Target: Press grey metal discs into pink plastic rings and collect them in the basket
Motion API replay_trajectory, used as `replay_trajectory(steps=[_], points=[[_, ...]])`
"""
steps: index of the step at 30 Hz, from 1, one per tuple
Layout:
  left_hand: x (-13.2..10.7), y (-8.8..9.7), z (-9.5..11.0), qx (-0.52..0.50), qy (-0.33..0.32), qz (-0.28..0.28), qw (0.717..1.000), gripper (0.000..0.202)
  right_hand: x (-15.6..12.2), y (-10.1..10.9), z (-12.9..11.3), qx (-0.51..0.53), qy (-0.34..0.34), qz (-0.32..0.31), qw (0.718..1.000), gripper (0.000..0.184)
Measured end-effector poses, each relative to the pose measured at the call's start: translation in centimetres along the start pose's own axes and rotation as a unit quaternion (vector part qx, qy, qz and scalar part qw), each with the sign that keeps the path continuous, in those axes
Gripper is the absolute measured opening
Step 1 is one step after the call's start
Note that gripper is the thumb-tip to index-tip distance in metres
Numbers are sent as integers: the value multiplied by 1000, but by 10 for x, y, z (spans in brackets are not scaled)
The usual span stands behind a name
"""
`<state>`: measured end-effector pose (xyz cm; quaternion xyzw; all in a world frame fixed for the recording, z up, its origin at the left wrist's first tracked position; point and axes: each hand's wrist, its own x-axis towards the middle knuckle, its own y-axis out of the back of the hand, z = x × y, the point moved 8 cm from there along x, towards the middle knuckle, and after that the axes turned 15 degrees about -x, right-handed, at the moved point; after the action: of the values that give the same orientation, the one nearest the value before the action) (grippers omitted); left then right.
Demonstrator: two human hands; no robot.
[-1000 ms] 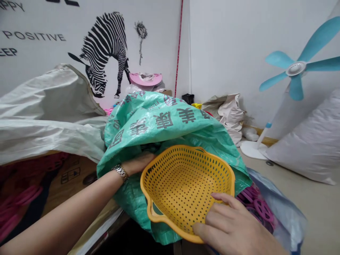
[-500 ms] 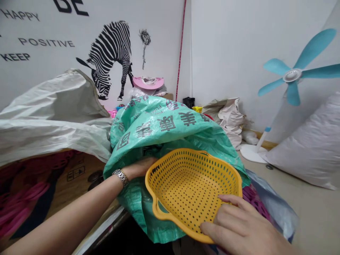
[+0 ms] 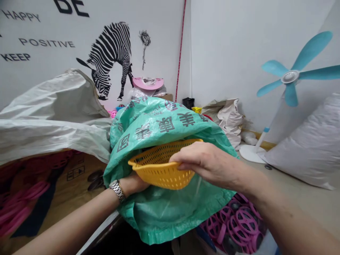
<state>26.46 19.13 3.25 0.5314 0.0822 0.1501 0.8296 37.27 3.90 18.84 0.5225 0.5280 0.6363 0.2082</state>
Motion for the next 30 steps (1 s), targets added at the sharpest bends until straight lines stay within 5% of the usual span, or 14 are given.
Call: replay_trajectory(steps=[5,14,20,24,30], points=[[5,-8,0,45,18,-8,999,53,17,2,22,-36,-11,-4,999,30],[2,-9,4,85,39,-21,995,47,63,-63,34,-87,-6,-65,994,23],[-7,-5,13,96,25,-29,995,40,57,-70,38,-78,-24,-140,987,18],[-22,17,20,44,50,-64,996,27,45,-62,40,-63,-19,-177,982,17],[-26,66,17,-29,101,1,995,34,39,-52,33,-49,-29,-218,974,19]])
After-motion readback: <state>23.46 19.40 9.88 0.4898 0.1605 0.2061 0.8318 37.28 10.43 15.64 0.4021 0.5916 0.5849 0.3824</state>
